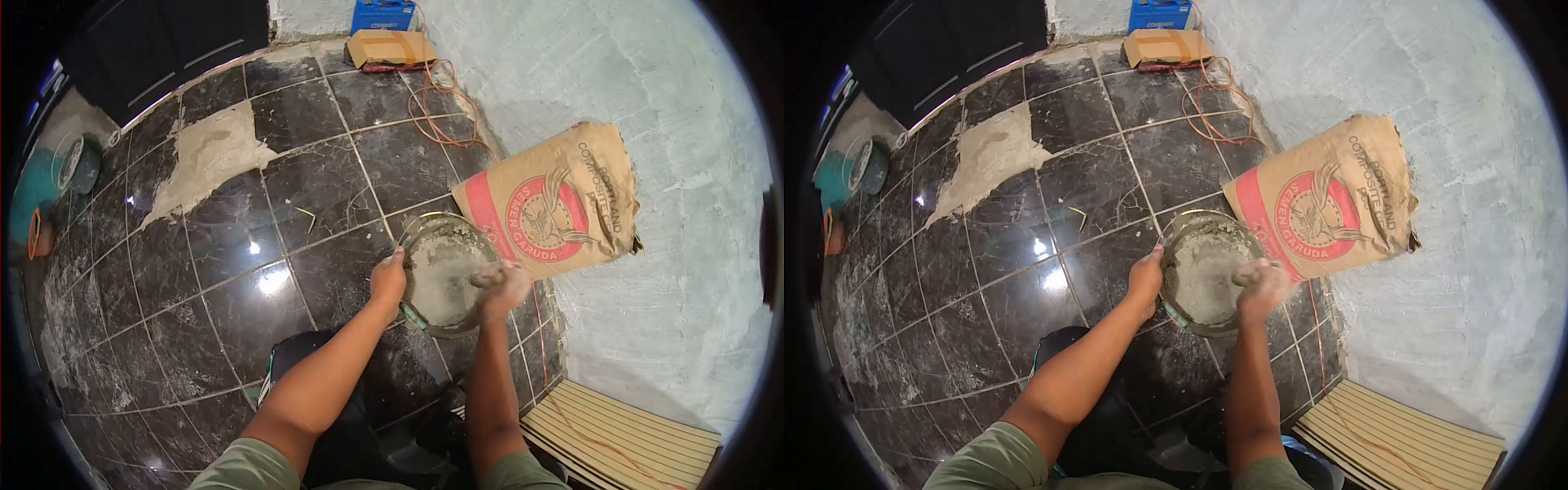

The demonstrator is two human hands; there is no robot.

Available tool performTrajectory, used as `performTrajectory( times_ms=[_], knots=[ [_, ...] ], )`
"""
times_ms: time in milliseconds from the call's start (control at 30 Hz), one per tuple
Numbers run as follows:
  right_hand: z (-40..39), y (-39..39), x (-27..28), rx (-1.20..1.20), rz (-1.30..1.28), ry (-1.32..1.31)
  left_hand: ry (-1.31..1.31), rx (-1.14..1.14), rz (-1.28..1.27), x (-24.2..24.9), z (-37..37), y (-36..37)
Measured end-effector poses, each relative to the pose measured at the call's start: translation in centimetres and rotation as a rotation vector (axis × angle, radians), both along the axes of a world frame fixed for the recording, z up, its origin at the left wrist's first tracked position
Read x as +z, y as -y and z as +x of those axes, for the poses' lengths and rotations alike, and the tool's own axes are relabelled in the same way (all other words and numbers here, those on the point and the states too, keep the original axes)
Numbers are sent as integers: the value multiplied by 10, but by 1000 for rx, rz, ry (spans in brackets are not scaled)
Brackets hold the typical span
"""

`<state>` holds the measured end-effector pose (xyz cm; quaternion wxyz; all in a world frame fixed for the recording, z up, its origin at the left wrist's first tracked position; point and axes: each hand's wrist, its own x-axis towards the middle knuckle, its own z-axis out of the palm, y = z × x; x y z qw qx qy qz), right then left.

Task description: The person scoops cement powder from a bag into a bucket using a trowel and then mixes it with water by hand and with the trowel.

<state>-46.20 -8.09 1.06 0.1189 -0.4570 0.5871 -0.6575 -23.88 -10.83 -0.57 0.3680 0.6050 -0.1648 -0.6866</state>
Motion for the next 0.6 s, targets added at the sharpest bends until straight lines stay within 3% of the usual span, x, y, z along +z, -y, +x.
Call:
performTrajectory(
  times_ms=[33,100,200,267,333,400,433,500,600],
  knots=[
    [-1,1,16,9,-74,17,0,-20,9,7,3,-1],
    [21,-3,88,159,-262,508,-26,-21,9,21,7,-4],
    [41,5,99,137,-231,428,11,-43,1,5,8,-4],
    [43,16,38,164,-101,284,-24,-23,-2,11,10,-6],
    [55,20,9,145,54,278,-48,-6,2,11,11,-3],
    [61,11,-8,126,105,513,-58,9,27,-3,12,-2],
    [54,4,-10,178,155,447,-86,13,46,-13,13,1],
    [29,-14,-7,273,262,310,-146,17,90,-31,14,3],
    [21,-25,69,157,346,411,-212,56,64,-41,13,3]
  ],
)
